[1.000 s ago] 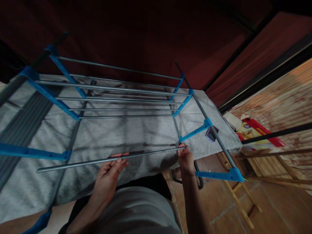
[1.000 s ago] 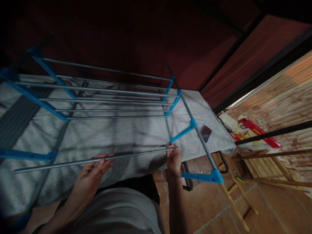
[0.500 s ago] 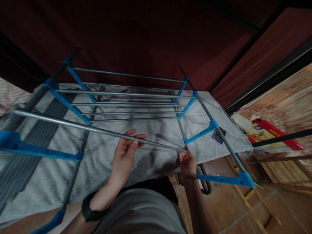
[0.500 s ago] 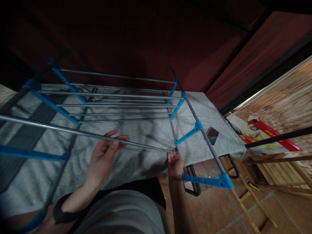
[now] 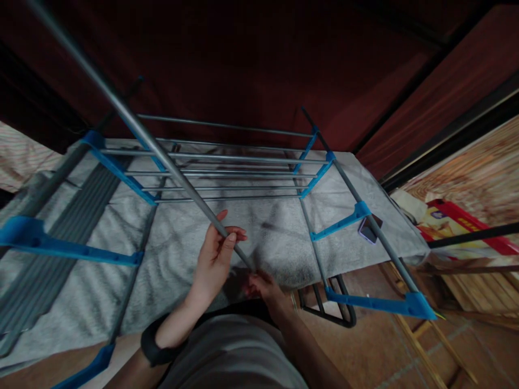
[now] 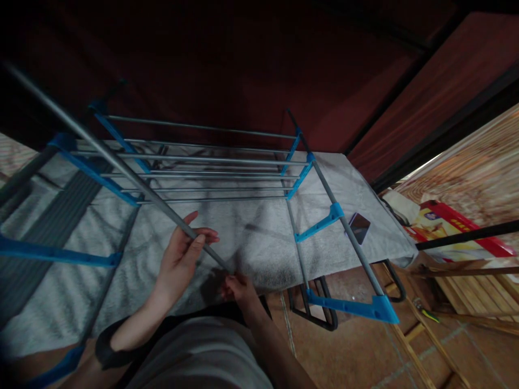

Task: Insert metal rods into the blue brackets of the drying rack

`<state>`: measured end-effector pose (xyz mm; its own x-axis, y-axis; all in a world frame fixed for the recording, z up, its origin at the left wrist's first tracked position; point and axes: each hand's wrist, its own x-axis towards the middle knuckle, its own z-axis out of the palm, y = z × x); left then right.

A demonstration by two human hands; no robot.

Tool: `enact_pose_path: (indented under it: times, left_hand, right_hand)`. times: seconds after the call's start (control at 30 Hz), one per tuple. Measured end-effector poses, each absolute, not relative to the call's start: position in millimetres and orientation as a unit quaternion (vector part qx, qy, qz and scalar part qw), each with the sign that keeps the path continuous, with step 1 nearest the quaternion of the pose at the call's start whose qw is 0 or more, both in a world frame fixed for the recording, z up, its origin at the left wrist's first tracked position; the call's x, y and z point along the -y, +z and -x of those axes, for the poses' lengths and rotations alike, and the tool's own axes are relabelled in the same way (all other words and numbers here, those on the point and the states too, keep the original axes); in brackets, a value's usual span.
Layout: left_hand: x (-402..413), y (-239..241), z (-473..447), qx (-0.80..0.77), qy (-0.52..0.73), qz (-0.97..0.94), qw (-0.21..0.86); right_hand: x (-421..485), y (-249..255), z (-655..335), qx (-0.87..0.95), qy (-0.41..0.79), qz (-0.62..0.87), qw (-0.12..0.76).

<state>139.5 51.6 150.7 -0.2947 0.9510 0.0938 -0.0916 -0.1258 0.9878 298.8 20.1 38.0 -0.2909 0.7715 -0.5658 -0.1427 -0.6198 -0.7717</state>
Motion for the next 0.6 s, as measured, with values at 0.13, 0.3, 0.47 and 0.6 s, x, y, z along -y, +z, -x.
enact_pose_path:
  times: [0.13,0.3,0.47,0.6]
  left_hand:
    - [-48.8,144.9,-142.2,-0.520,0.584,-0.439,0.442]
    - [-47.5,144.4,-143.2,-0.546,0.539,-0.469,0.438]
    - [-44.5,135.4,-131.1,-0.599,0.497,-0.481,0.404]
    - [-35.7,117.5,-116.8,-0.639,0.458,-0.491,0.374]
  right_hand:
    - [-9.0,32.2,-282.9,0.351,0.789,0.461,0.204]
    - [-2.5,30.3,-271.6,0.367,0.805,0.433,0.173]
    - [-12.2,32.3,-277.9,0.337,0.799,0.449,0.215]
    - [-17.5,32.1,-286.9,0.312,0.783,0.473,0.257]
